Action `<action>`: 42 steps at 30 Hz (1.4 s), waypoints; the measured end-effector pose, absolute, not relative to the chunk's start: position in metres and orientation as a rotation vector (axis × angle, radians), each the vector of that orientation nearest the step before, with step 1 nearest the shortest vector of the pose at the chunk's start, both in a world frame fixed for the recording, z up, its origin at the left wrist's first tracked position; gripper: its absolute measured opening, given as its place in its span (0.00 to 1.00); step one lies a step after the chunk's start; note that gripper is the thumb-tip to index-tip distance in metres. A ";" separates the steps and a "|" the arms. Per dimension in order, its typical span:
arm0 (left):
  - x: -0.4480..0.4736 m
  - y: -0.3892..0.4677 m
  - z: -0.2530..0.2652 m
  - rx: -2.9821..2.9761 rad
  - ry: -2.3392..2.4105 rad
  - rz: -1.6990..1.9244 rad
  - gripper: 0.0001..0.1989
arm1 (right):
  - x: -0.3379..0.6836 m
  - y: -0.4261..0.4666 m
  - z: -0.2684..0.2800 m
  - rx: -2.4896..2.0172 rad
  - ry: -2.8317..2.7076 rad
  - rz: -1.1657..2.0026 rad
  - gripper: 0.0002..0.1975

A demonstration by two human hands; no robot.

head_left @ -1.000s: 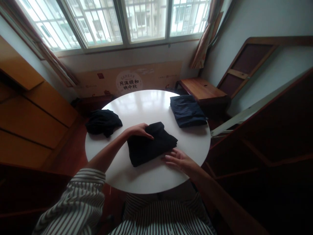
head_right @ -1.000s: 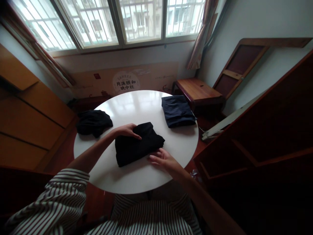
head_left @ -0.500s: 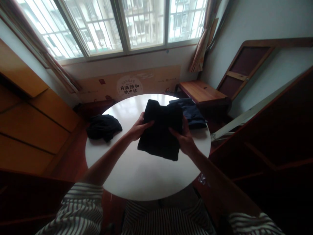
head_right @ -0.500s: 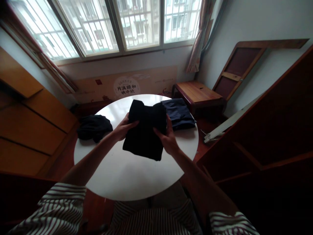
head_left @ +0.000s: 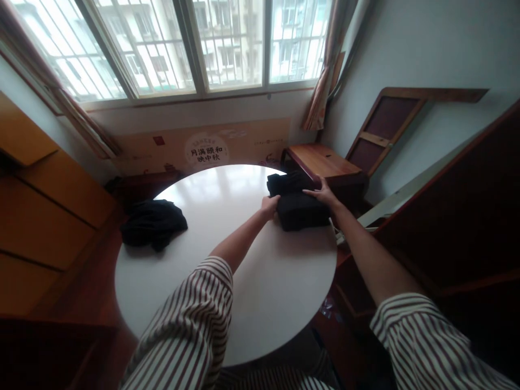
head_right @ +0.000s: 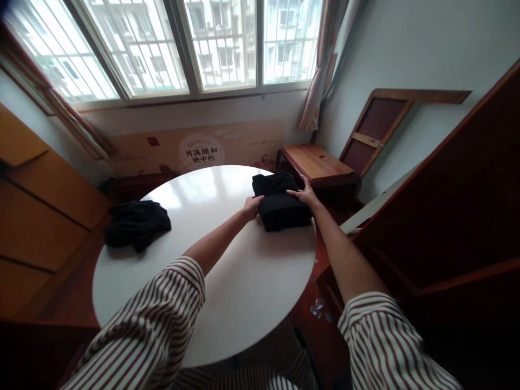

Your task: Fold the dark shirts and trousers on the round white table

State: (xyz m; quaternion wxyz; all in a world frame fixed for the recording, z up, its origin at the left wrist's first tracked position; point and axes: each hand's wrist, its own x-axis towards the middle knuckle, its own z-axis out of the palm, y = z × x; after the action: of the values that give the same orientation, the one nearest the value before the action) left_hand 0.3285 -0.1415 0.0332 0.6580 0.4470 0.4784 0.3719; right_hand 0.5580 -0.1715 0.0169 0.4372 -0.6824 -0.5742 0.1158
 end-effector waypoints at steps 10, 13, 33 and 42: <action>0.335 -0.193 0.026 2.727 0.911 0.674 0.29 | 0.502 -0.147 0.054 -1.665 -2.259 0.106 0.25; 0.335 -0.210 0.006 2.904 0.964 0.660 0.31 | 0.475 -0.134 0.043 -1.888 -2.387 0.194 0.29; 0.180 -0.257 0.038 2.741 0.596 0.616 0.15 | 0.360 -0.143 0.055 -1.648 -2.217 -0.259 0.26; 0.152 -0.228 0.040 2.178 1.372 0.698 0.22 | 0.303 -0.232 0.002 -1.251 -2.385 -0.021 0.22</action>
State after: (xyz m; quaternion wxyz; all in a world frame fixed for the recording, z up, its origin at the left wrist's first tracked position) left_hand 0.1517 -0.2276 0.0401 0.2348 0.7937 0.5001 0.2545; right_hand 0.3035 -0.2322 0.0023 0.2222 -0.4530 -0.8634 -0.0076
